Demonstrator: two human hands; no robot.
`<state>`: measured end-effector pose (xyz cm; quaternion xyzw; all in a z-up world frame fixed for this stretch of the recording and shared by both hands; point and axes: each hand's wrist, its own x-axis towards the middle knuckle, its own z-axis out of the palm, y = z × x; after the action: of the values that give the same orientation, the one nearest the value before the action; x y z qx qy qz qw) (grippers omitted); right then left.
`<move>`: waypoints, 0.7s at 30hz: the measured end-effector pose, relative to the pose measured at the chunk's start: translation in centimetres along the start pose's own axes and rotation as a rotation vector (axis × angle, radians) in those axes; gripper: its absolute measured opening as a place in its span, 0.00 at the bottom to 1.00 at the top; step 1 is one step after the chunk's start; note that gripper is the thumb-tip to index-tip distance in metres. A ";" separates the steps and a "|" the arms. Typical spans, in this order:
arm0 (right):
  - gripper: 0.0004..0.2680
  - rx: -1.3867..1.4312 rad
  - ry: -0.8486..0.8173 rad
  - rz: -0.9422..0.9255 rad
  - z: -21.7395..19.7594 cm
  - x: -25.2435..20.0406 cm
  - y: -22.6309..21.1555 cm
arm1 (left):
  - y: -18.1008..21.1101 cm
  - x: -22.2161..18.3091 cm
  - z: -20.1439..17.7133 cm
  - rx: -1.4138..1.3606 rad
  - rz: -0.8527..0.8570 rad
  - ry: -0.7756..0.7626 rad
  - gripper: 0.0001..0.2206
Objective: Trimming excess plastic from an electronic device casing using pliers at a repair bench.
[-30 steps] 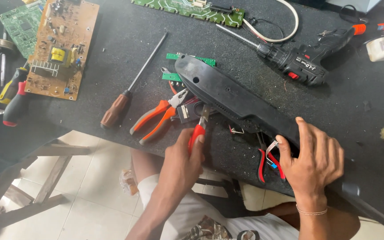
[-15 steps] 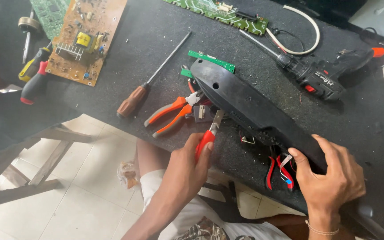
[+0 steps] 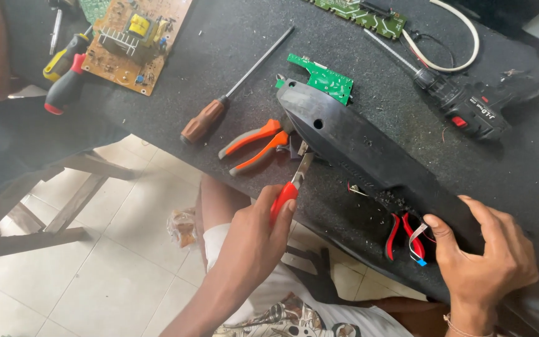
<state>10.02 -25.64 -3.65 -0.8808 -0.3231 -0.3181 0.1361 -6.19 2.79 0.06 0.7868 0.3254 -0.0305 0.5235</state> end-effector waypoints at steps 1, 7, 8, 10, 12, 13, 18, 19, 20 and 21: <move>0.17 -0.003 -0.004 -0.001 -0.1 -0.1 -0.2 | -0.2 -0.1 0.0 -0.003 -0.002 -0.004 0.13; 0.16 -0.046 0.004 0.004 0.0 -0.3 -0.3 | 0.2 0.3 -0.2 -0.004 -0.006 0.007 0.14; 0.16 -0.037 0.005 -0.003 0.0 -0.2 -0.3 | 0.0 0.5 -0.1 0.000 0.014 0.026 0.14; 0.16 -0.029 0.004 -0.008 -0.1 -0.1 -0.4 | -0.3 0.8 0.3 0.004 0.035 0.043 0.14; 0.16 -0.015 0.012 -0.014 -0.1 0.0 -0.6 | -0.5 1.0 0.7 0.005 0.022 0.036 0.14; 0.16 -0.015 0.015 -0.015 -0.1 0.1 -0.5 | -0.8 1.1 1.1 0.005 0.024 0.037 0.14; 0.17 0.008 0.007 -0.021 0.1 -0.2 -0.1 | -1.6 0.8 2.5 0.062 0.093 0.026 0.12; 0.17 0.007 0.009 -0.021 0.1 -0.1 -0.2 | -1.5 0.7 2.3 0.062 0.095 0.027 0.12; 0.16 0.009 0.005 -0.015 0.0 0.0 -0.3 | -1.3 0.6 2.2 0.050 0.093 0.021 0.13; 0.16 0.012 0.001 -0.010 0.0 0.0 -0.4 | -1.2 0.5 2.1 0.038 0.091 0.015 0.13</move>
<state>9.78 -25.38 -3.61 -0.8783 -0.3292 -0.3173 0.1397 -5.77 1.53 -2.04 0.8108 0.2925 -0.0066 0.5069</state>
